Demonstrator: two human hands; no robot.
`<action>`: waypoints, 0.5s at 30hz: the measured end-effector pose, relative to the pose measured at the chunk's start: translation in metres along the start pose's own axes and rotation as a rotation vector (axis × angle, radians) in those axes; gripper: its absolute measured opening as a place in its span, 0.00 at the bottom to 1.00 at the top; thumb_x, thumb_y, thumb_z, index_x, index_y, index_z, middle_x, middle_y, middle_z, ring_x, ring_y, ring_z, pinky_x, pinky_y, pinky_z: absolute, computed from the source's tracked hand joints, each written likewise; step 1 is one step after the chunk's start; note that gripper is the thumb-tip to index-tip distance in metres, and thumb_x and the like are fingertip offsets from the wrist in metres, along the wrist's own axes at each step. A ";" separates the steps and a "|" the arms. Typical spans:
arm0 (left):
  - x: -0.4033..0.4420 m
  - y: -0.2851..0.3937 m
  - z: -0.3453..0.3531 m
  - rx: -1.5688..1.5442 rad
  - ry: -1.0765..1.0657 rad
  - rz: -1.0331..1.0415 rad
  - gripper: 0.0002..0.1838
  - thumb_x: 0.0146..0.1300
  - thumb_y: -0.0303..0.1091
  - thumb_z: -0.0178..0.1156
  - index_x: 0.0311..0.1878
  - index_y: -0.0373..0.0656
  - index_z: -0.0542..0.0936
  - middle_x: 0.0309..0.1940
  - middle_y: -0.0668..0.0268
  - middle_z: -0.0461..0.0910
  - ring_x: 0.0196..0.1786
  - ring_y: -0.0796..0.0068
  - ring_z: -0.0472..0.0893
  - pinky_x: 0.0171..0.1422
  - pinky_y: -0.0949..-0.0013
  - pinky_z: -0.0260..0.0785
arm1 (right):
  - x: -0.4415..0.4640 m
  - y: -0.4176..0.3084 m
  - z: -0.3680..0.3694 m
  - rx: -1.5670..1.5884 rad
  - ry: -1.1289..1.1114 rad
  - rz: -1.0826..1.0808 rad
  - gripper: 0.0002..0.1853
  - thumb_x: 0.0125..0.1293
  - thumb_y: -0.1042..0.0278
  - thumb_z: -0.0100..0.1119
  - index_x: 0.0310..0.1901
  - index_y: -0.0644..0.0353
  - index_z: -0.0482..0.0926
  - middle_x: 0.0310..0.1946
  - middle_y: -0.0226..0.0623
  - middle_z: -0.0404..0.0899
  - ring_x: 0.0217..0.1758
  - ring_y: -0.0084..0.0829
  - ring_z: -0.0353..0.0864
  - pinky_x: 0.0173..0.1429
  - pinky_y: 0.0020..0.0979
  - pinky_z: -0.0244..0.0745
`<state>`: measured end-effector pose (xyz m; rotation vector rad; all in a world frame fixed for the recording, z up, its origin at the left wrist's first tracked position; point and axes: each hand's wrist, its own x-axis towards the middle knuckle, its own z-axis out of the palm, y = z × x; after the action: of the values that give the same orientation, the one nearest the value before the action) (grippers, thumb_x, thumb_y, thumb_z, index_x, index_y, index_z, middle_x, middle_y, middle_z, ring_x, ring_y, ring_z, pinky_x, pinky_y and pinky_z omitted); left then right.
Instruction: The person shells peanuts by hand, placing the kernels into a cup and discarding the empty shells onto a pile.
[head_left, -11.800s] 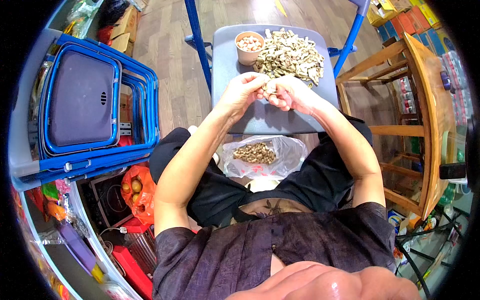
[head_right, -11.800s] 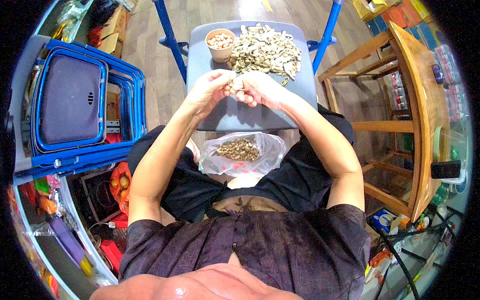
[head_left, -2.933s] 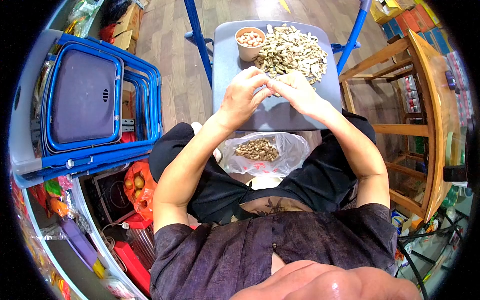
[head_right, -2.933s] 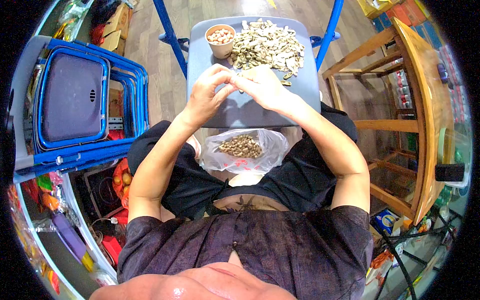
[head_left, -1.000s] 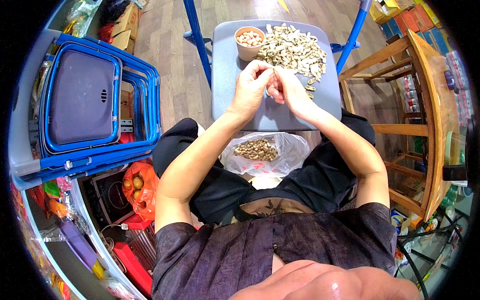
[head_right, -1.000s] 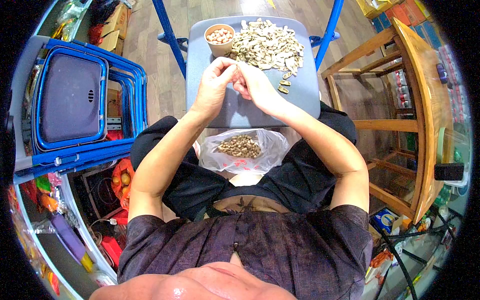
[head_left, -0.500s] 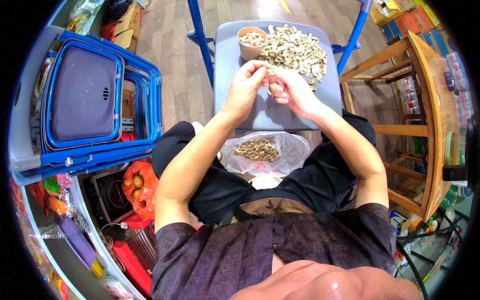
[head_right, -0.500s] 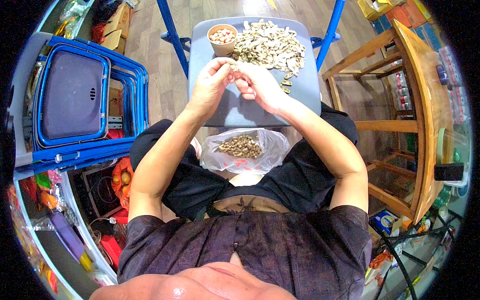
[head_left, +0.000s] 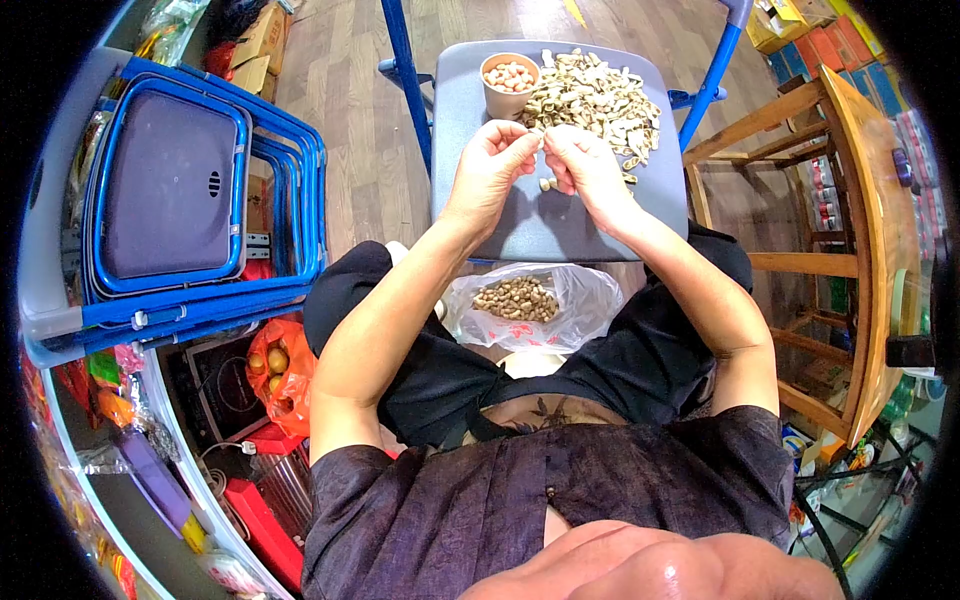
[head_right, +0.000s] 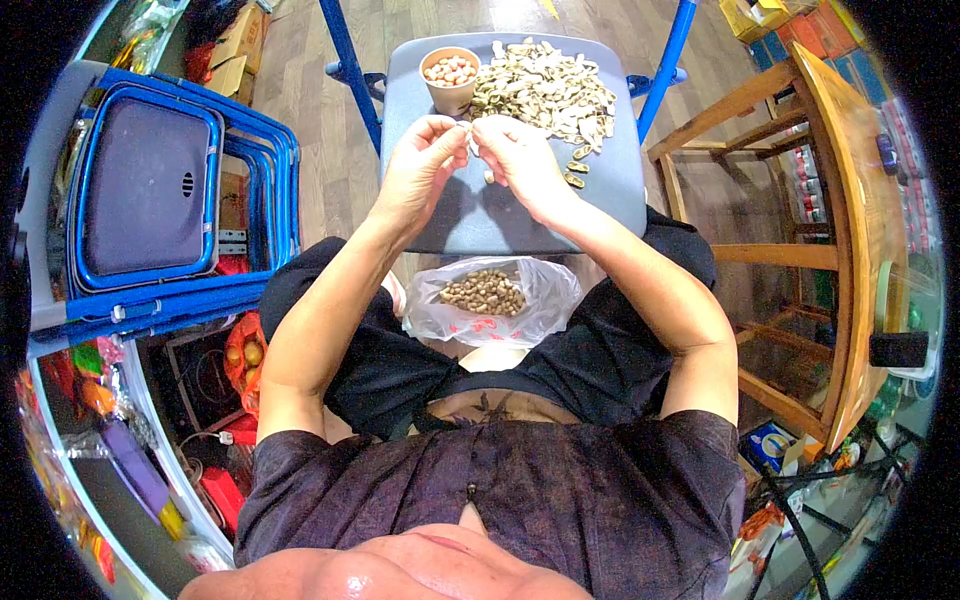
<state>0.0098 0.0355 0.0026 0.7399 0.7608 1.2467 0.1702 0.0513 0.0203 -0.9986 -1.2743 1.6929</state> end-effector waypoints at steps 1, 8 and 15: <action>0.001 0.000 0.000 0.070 0.010 0.003 0.09 0.66 0.34 0.61 0.45 0.41 0.76 0.37 0.69 0.78 0.39 0.81 0.76 0.48 0.74 0.69 | 0.001 0.001 0.000 0.004 0.028 -0.009 0.14 0.72 0.56 0.51 0.31 0.54 0.75 0.20 0.19 0.65 0.20 0.12 0.60 0.24 0.18 0.56; 0.000 -0.002 0.000 0.023 -0.010 -0.015 0.10 0.65 0.32 0.61 0.46 0.39 0.76 0.37 0.67 0.79 0.39 0.79 0.77 0.48 0.74 0.70 | 0.002 -0.002 -0.002 0.147 -0.005 0.094 0.13 0.73 0.57 0.50 0.32 0.54 0.74 0.20 0.19 0.64 0.20 0.12 0.58 0.23 0.18 0.55; -0.003 0.001 -0.006 -0.204 -0.110 -0.104 0.10 0.67 0.32 0.54 0.48 0.38 0.75 0.44 0.64 0.78 0.43 0.79 0.76 0.50 0.74 0.70 | 0.002 -0.006 -0.004 0.330 -0.112 0.255 0.14 0.74 0.54 0.46 0.34 0.53 0.72 0.20 0.17 0.62 0.21 0.12 0.56 0.24 0.17 0.53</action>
<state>0.0039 0.0329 0.0007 0.5896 0.5659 1.1599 0.1737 0.0560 0.0247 -0.9047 -0.9206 2.0994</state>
